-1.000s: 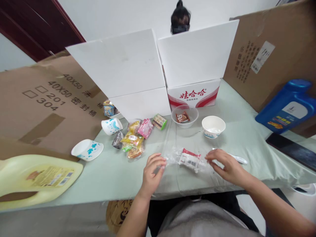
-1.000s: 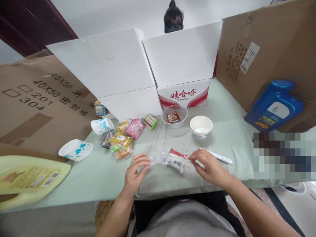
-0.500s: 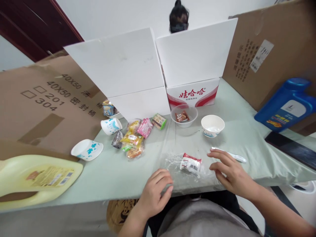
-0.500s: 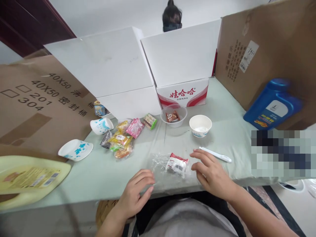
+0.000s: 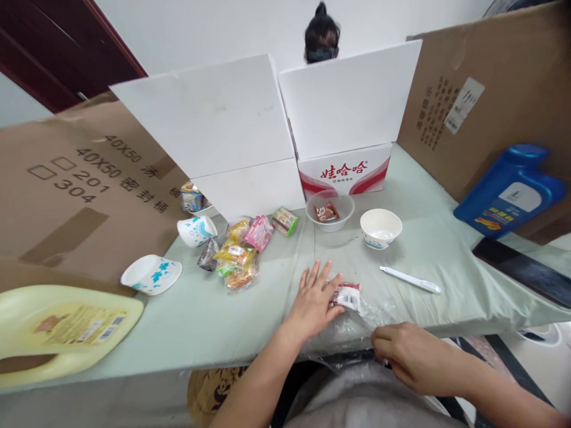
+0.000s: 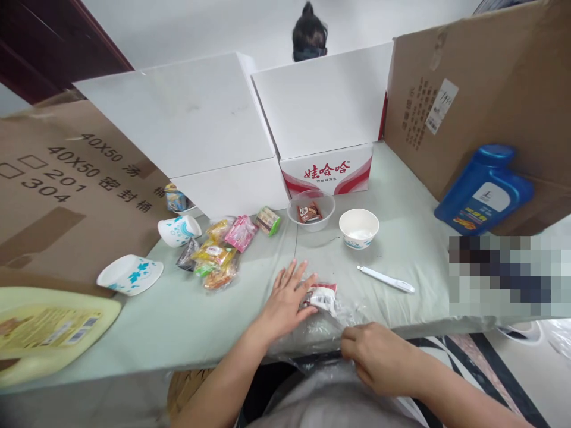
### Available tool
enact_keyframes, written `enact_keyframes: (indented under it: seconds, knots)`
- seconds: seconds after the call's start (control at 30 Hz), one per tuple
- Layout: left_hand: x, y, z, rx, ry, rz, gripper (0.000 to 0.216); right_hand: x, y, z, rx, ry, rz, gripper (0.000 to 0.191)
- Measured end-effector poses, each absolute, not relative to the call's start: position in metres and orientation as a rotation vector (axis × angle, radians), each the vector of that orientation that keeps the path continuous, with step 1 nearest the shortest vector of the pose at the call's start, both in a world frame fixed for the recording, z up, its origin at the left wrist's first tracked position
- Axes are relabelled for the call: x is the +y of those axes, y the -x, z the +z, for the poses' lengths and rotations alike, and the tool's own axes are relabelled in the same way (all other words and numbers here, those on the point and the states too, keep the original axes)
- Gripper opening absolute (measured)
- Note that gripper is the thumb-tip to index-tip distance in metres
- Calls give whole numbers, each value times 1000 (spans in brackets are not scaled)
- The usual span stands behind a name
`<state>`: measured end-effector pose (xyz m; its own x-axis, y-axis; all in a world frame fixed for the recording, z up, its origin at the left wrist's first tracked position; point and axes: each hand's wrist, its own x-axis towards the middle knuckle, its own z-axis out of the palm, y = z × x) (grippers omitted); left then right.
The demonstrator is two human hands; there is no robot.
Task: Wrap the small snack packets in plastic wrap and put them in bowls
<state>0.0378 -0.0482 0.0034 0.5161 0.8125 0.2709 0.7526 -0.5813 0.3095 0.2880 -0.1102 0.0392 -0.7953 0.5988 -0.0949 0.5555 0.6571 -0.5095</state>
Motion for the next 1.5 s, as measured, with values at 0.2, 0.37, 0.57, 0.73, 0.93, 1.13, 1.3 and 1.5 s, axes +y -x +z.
enact_keyframes:
  seconds: [0.2, 0.37, 0.57, 0.73, 0.93, 1.13, 1.3, 1.5]
  knots:
    - [-52, -38, 13, 1507, -2601, 946, 35, -85, -287, 11, -2564, 1411, 543, 40]
    - [-59, -35, -5, 1325, -2555, 714, 31, -60, -285, -7, -2469, 1679, 338, 52]
    - [-48, -21, -12, 1525, -2493, 360, 91, -51, -267, 11, -2470, 1350, 292, 37]
    - [-48, -24, -18, 1514, -2394, 152, 108, -45, -252, 11, -2625, 1099, 475, 57]
    - [-46, -25, -30, 1533, -2350, 225, 127, 7, -255, 28, -2354, 1118, 410, 46]
    - [-45, -22, -28, 1513, -2352, 198, 118, 96, -237, 56, -2093, 1140, 95, 47]
    - [-46, -22, -28, 1523, -2351, 185, 116, 132, -230, 42, -2229, 1108, 77, 37]
    - [-45, -21, -29, 1518, -2367, 210, 112, 97, -235, 41, -2199, 1092, 60, 27]
